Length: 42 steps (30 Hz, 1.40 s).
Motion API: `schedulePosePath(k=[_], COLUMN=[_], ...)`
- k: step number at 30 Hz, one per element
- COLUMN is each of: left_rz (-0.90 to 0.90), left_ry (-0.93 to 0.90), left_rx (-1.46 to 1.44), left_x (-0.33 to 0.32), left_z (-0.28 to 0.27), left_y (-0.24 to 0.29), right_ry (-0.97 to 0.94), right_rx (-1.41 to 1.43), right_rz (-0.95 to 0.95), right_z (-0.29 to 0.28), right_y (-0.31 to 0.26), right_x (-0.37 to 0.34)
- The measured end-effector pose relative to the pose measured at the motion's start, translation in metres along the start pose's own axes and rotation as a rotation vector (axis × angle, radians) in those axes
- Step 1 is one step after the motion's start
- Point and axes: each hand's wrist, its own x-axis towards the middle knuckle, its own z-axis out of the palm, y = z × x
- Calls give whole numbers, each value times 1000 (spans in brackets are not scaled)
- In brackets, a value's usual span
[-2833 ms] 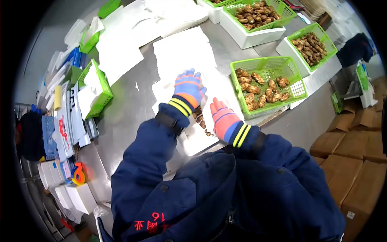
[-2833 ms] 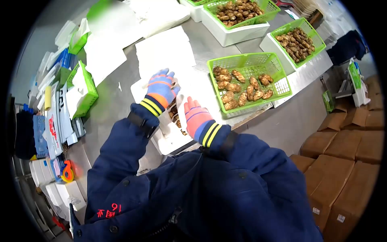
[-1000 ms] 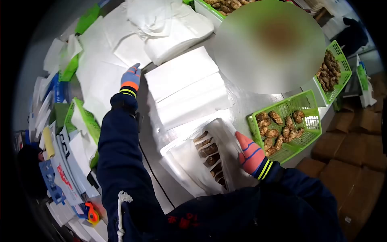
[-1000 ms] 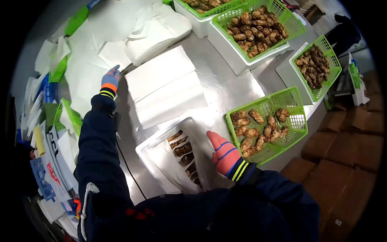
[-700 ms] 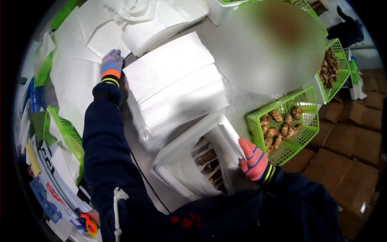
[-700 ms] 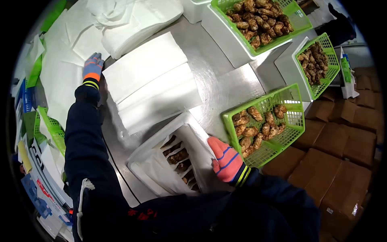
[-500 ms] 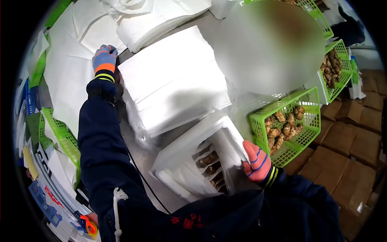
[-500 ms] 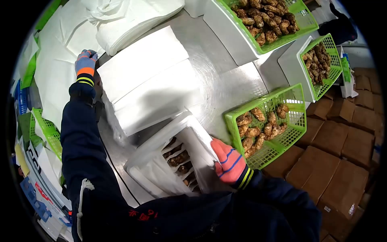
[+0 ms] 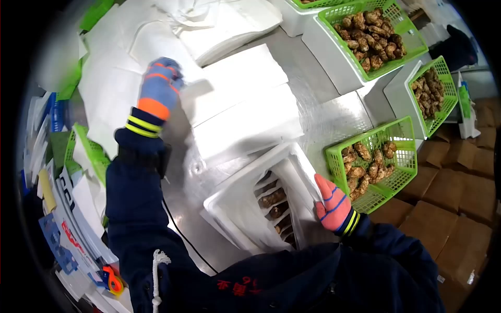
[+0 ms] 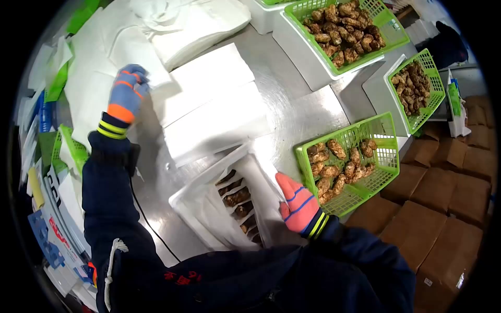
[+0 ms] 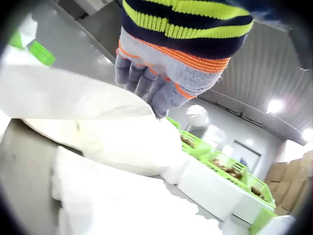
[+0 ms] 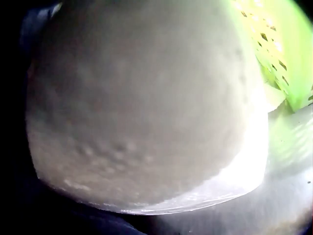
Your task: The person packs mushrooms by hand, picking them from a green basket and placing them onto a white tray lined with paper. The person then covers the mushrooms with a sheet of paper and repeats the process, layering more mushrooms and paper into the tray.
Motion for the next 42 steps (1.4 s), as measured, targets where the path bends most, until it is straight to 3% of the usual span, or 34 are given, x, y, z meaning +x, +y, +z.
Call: schedulePosePath(k=[3, 6, 11, 15, 16, 18, 20, 21, 22, 25, 31, 35, 36, 39, 41, 42], left_rz=[149, -86, -211, -366, -435, -548, -402, -342, -445, -468, -482, -339, -354, -409, -376, -396], left_ry=[-59, -296, -479, -523, -429, -242, -140, -76, -103, -125, 108, 233, 255, 335, 432, 318], left_rx=[-118, -354, -585, -721, -786, -907, -1008, -1076, -951, -922, -181, -237, -305, -516, -474, -400], left_x=[-20, -42, -60, -65, -70, -83, -113, -132, -142, -159, -164, -136, -138, -148, -152, -152], left_z=[-35, -67, -102, -131, -137, -148, -158, -151, -149, -135, -78, -70, -71, -85, -86, -82], left_y=[110, 192, 270, 307, 311, 311, 296, 290, 296, 314, 333, 352, 352, 353, 353, 359], right_ry=[-15, 141, 201, 21, 11, -125, -228, -257, -254, -228, -156, -21, -15, 142, 205, 214], right_rx=[-15, -70, 15, 230, 378, 621, 803, 850, 805, 781, 732, 606, 688, 592, 481, 441], right_rz=[-33, -179, -539, -850, -830, -561, -234, -193, -213, -270, -389, -477, -438, -488, -481, -471], right_z=[-5, -22, -77, -91, -87, -95, -100, -104, -106, -114, -131, -139, -136, -150, -159, -162], right_y=[-3, -21, -68, -77, -75, -79, -74, -68, -60, -53, -61, -70, -66, -71, -75, -79], right_x=[-2, 4, 47, 69, 70, 66, 68, 74, 80, 94, 109, 112, 119, 116, 111, 108])
